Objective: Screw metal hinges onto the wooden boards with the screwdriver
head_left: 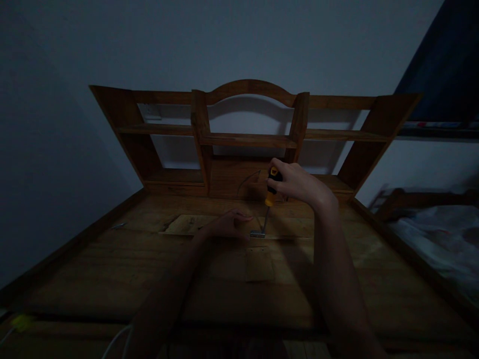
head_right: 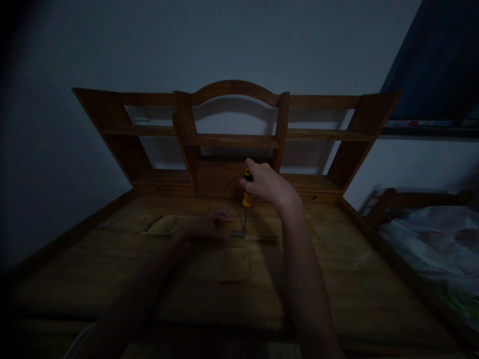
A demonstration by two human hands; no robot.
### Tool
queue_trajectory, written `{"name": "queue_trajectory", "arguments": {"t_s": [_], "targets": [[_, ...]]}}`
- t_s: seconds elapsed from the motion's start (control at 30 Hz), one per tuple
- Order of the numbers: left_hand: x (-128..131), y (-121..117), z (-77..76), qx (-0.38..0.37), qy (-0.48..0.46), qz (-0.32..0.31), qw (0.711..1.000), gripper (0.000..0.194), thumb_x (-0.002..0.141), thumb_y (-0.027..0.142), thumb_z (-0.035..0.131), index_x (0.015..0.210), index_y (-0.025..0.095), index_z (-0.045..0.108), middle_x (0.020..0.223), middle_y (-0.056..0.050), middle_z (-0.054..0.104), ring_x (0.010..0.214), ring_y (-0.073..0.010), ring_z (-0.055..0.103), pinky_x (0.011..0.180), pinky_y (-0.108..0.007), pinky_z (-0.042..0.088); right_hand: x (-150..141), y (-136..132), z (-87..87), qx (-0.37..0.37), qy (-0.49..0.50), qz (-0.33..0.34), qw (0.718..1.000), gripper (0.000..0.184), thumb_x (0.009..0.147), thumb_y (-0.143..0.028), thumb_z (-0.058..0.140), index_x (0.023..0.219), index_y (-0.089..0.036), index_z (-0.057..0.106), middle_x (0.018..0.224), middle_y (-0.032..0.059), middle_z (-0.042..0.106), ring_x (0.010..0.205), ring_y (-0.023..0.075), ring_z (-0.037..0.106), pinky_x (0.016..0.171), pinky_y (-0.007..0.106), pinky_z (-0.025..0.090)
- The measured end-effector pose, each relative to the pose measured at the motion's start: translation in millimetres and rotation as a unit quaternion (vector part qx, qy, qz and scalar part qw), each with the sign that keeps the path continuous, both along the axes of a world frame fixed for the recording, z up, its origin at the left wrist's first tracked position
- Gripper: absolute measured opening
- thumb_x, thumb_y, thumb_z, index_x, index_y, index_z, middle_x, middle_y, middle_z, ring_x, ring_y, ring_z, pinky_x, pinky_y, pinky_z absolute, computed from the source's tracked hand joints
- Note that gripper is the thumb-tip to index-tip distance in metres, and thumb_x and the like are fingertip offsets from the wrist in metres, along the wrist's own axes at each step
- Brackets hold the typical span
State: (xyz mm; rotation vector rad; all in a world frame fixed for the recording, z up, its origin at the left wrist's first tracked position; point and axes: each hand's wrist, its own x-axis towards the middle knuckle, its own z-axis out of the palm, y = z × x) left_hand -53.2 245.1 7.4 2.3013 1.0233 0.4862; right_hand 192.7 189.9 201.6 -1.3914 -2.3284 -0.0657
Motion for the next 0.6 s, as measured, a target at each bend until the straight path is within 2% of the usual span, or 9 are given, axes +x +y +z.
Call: {"name": "queue_trajectory", "arguments": {"t_s": [0.27,0.47,0.6], "targets": [[-1.4,1.9,-4.3,0.021,-0.009,-0.001,1.000,0.079,0.058,0.058,0.085,0.130,0.032,0.063,0.132,-0.004,0.057,0.123,-0.0274,0.053,0.110,-0.039,0.038,1.5,1.7,-0.6,-0.007,-0.015,-0.016,1.000,0.020,0.091,-0.035,0.052,0.103,-0.019,0.052,0.088,0.0086,0.066,0.078,0.0206,0.062,0.063,0.027,0.037],[-0.8,-0.2,-1.1,0.008,-0.007,0.000,1.000,0.077,0.061,0.056,0.084,0.131,0.032,0.062,0.134,-0.004,0.056,0.123,-0.0274,0.053,0.111,-0.039,0.038,2.2,1.8,-0.7,-0.011,0.002,-0.002,1.000,0.018,0.090,-0.032,0.053,0.103,-0.018,0.052,0.090,0.0090,0.067,0.078,0.0201,0.062,0.062,0.026,0.037],[-1.1,-0.1,-1.1,0.000,-0.016,0.002,1.000,0.078,0.058,0.056,0.086,0.129,0.032,0.064,0.132,-0.005,0.057,0.121,-0.0268,0.054,0.109,-0.040,0.040,2.4,3.2,-1.0,-0.005,-0.003,0.001,1.000,0.019,0.090,-0.033,0.052,0.103,-0.018,0.052,0.091,0.0091,0.066,0.080,0.0206,0.061,0.064,0.027,0.037]]}}
